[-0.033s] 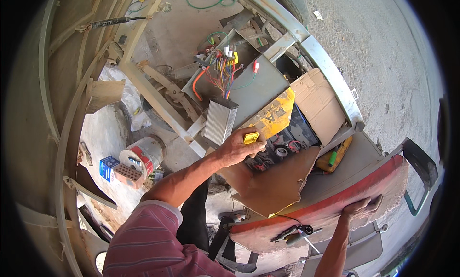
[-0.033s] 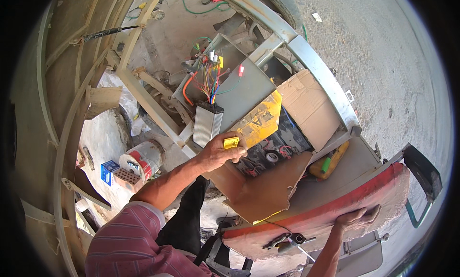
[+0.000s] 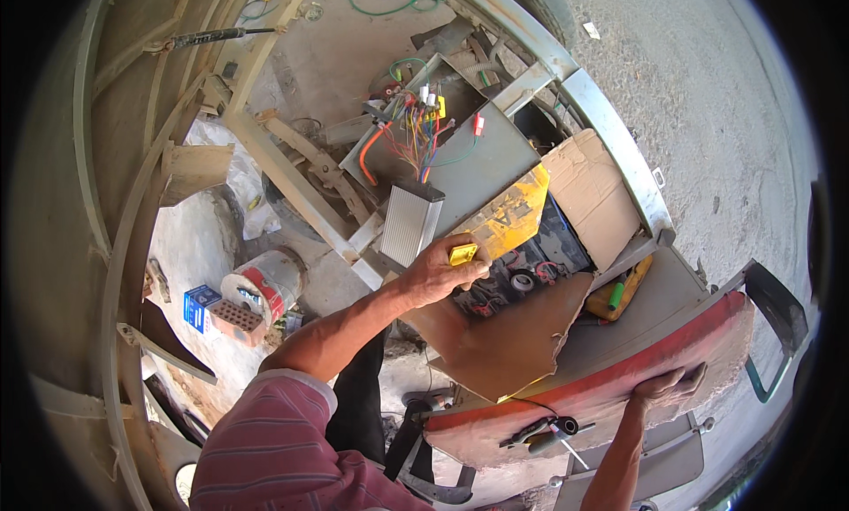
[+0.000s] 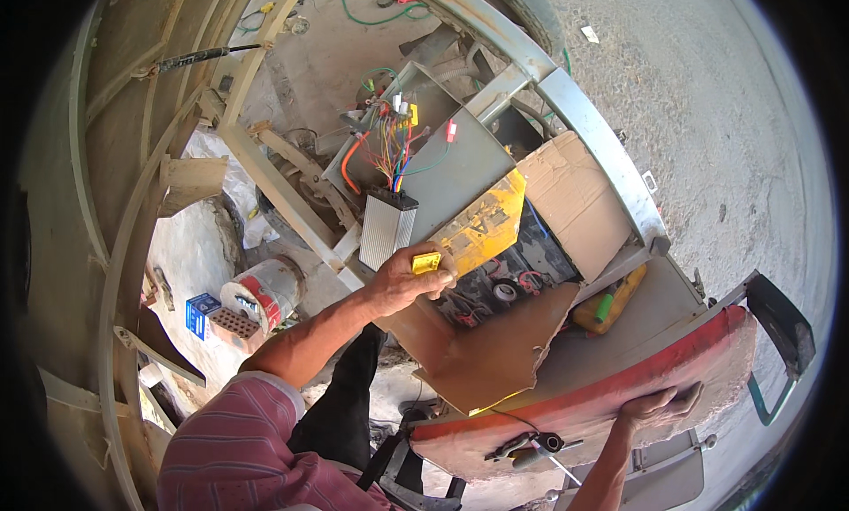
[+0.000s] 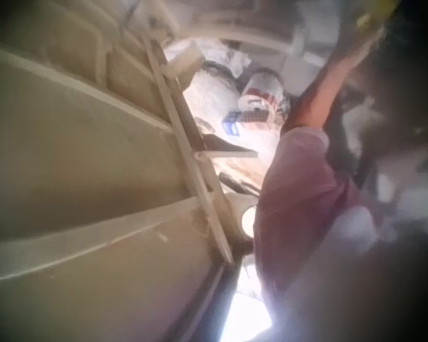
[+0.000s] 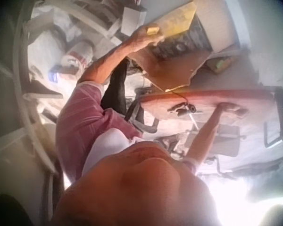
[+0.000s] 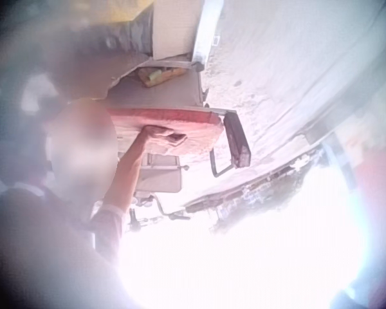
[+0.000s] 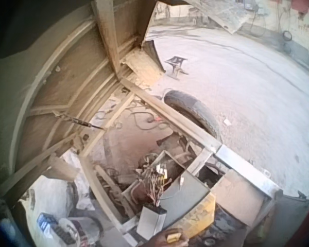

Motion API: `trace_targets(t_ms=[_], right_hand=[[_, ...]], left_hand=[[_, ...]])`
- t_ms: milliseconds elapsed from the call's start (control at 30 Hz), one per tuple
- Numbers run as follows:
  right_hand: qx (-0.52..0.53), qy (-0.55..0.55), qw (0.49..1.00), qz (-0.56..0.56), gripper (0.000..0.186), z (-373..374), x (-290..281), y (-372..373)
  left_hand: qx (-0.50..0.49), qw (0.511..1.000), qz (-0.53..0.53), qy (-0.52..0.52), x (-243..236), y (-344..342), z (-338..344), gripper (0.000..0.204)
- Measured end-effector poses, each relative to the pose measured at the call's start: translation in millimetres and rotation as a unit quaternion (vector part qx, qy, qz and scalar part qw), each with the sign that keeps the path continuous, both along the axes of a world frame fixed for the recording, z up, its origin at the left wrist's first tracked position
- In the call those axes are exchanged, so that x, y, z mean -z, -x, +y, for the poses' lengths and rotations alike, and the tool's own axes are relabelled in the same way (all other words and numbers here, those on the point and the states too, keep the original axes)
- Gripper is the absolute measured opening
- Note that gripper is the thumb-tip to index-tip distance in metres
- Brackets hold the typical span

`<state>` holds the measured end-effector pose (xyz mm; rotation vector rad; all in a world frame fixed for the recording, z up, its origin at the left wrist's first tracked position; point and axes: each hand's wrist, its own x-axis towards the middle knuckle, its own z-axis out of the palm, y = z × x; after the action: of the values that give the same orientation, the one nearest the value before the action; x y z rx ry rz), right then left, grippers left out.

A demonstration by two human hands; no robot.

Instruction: The person works on an exposed electronics assembly, stripping wire insulation with a yellow utility knife and then using red-handled pliers to crimp or adjust connectors on a multi-wire harness. The person handles several colored wires and a small white connector while seated at a cluttered workbench.

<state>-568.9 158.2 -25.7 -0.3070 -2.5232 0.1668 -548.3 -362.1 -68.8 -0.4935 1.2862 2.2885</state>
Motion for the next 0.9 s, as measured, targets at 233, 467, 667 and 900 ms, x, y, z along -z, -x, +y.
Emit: trace_targets(t_ms=[233,467,667,900], right_hand=[[0.024,0.010,1.000,0.002,0.079,6.0,1.6,-0.2],[0.038,0.006,0.999,0.005,0.083,13.8,3.5,-0.9],[0.044,-0.001,0.999,-0.003,0.081,31.3,10.3,0.0],[0.048,-0.014,0.999,-0.006,0.078,27.3,9.2,0.3]], left_hand=[[-0.061,0.998,-0.005,0.032,8.7,-29.1,-33.6,0.015],[-0.125,0.992,-0.004,0.028,23.1,-53.7,-69.3,0.015],[-0.298,0.938,-0.041,0.171,71.8,-23.7,-163.8,0.015],[-0.213,0.886,-0.104,0.398,135.8,58.5,-269.7,0.029]])
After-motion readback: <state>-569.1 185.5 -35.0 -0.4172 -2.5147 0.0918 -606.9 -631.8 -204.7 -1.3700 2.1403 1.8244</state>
